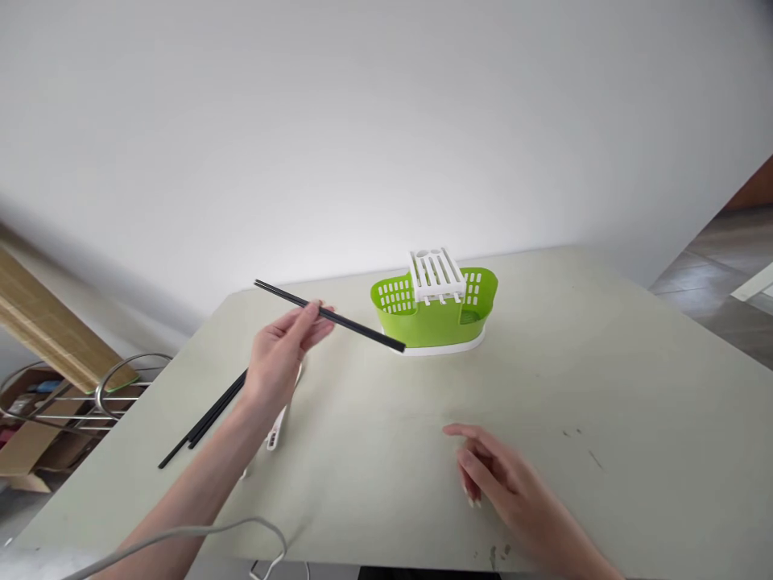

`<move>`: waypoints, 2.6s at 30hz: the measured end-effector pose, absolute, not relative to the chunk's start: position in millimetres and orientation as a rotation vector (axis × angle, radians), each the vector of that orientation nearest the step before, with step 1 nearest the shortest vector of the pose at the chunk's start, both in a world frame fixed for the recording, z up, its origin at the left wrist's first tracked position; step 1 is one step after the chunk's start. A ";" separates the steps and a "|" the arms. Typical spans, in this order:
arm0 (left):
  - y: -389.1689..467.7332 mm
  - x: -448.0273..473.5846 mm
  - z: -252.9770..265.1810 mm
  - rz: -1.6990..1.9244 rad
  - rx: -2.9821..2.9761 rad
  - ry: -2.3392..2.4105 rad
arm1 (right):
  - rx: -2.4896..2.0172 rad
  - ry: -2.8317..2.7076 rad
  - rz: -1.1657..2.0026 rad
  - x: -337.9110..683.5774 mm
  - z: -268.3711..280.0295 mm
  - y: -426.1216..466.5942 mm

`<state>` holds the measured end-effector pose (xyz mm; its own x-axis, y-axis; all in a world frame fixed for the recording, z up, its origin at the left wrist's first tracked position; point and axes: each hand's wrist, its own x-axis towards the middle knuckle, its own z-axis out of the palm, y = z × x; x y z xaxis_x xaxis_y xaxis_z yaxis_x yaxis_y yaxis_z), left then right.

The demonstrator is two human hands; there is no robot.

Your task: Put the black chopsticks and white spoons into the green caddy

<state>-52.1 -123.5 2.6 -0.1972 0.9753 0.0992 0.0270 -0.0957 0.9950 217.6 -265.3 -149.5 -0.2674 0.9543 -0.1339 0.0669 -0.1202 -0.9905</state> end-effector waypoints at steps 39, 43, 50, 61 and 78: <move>14.6 -6.7 -7.1 1.004 2.053 1.748 | -1.278 -1.635 1.126 216.2 -158.8 -277.5; 16.4 -7.3 -4.7 0.983 1.989 1.768 | -1.275 -1.629 1.123 214.7 -156.0 -276.2; 19.2 -11.6 -10.8 0.903 1.937 1.773 | -1.280 -1.607 1.139 213.2 -155.7 -275.8; -28.2 -82.5 3.1 1.044 2.045 1.804 | -1.294 -1.557 1.173 211.2 -158.5 -279.8; -129.4 -319.3 -46.2 -0.044 1.934 2.309 | -1.312 -1.598 1.140 218.1 -172.1 -282.8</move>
